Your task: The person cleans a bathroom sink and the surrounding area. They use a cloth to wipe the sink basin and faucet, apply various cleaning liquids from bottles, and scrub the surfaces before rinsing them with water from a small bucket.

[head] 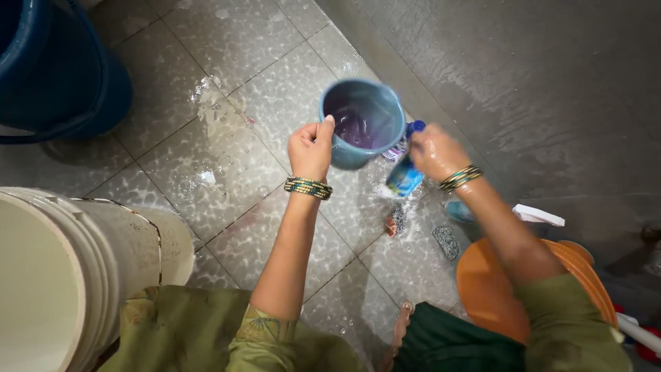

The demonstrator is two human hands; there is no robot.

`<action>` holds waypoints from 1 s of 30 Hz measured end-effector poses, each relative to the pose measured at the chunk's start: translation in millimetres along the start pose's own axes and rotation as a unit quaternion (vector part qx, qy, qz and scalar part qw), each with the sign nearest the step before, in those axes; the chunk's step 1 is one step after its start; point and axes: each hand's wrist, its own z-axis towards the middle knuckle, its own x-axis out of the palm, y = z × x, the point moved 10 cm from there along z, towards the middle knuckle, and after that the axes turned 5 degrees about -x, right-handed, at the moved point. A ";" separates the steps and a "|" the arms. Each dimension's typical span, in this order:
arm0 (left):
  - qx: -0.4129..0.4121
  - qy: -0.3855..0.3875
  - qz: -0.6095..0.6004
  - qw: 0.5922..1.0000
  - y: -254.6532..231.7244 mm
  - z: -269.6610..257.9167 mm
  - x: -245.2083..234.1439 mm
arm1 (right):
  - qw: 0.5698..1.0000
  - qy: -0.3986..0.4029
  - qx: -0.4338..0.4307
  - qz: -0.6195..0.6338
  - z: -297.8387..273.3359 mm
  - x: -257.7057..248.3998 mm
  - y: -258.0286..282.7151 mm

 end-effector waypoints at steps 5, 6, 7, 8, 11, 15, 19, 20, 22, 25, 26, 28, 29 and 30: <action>0.180 -0.039 0.143 0.972 -75.6 -12.2 16.1 | 0.991 0.059 0.111 -0.037 18.3 -20.5 -40.7; 0.219 -0.014 0.145 0.965 -91.4 -18.1 29.5 | 0.991 0.072 0.108 -0.036 22.1 -9.7 -46.0; 0.258 0.011 0.147 0.955 -104.8 -25.9 43.7 | 0.990 0.086 0.106 -0.036 26.9 8.1 -49.6; 0.311 0.016 0.188 0.932 -117.4 -37.5 59.5 | 0.989 0.101 0.102 -0.034 31.9 30.1 -52.9; 0.415 0.026 0.284 0.864 -128.9 -62.9 103.2 | 0.992 0.051 0.096 -0.060 37.7 69.2 -63.0; 0.430 -0.079 0.283 0.854 -100.3 -42.9 83.3 | 0.995 0.016 0.043 -0.094 33.1 73.7 -31.9; 0.260 -0.150 0.143 0.943 9.8 16.7 -13.1 | 0.998 0.015 0.064 0.002 12.1 23.4 -9.3; 0.196 -0.143 0.154 0.958 51.4 29.0 -28.8 | 0.996 0.030 0.076 0.020 7.3 12.1 -6.5; 0.137 -0.144 0.152 0.968 125.5 35.9 -55.5 | 0.998 0.020 0.059 0.017 -0.2 -19.6 8.1; 0.109 -0.205 0.128 0.964 211.4 15.8 -96.2 | 0.999 0.019 0.043 0.002 -8.5 -70.6 28.8; 0.100 -0.216 0.135 0.962 231.3 7.5 -109.1 | 0.999 0.021 0.040 -0.004 -10.9 -88.3 35.9; 0.028 -0.221 0.138 0.965 265.8 -2.5 -131.0 | 1.000 0.018 0.017 -0.001 -14.1 -129.4 50.8; -0.035 -0.213 0.133 0.967 280.7 -7.6 -139.0 | 1.000 0.016 0.006 0.001 -15.3 -149.7 58.7; -0.101 -0.204 0.128 0.965 291.3 -15.8 -142.1 | 1.000 0.013 -0.007 -0.004 -17.3 -170.0 67.6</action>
